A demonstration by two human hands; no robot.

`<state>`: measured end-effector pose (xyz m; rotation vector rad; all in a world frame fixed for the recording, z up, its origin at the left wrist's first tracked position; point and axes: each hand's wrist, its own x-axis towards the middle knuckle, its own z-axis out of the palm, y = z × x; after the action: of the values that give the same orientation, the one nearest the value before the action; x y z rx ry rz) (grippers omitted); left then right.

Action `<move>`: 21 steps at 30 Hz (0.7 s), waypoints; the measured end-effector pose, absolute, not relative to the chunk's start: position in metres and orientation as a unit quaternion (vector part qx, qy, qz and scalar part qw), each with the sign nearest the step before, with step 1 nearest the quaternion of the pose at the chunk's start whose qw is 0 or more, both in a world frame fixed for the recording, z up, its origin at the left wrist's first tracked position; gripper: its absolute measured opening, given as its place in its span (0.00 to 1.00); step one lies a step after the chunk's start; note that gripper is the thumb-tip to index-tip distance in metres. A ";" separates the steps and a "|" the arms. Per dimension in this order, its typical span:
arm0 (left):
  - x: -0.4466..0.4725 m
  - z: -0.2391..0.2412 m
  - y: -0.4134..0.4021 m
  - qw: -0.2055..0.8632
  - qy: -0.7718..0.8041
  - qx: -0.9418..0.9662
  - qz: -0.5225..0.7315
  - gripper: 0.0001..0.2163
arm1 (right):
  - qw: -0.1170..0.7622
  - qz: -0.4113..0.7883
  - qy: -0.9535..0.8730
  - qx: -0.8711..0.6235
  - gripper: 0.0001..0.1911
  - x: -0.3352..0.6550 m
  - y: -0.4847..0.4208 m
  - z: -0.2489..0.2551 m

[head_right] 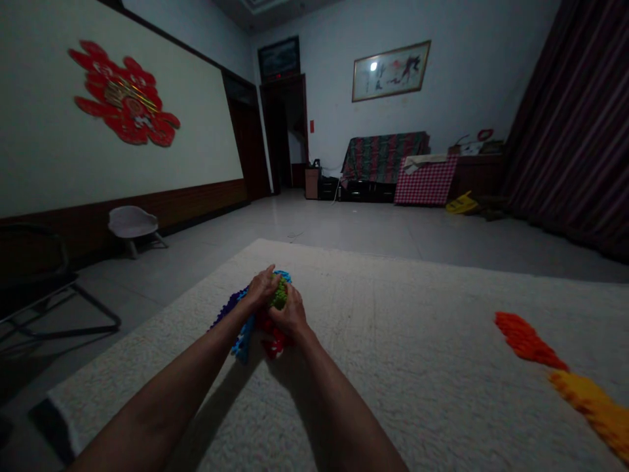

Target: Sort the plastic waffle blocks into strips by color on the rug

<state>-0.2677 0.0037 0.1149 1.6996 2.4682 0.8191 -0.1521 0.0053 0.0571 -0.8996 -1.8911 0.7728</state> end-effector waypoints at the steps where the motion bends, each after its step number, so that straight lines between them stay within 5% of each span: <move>1: -0.262 0.111 0.005 0.006 0.787 0.560 0.261 0.21 | 0.444 0.293 -0.773 -0.345 0.33 -0.144 0.006 0.050; 14: -0.082 0.009 0.007 0.032 0.598 0.764 0.240 0.13 | 0.418 0.076 -0.732 -0.532 0.19 0.119 -0.020 -0.001; 21: 0.036 0.022 0.008 0.157 0.495 0.826 0.219 0.14 | 0.374 -0.120 -0.543 -0.742 0.22 0.287 -0.043 0.029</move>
<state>0.0358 0.0084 0.0225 2.3647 1.4158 0.6267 0.2867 -0.0425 0.0294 -1.9006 -1.3919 -0.3070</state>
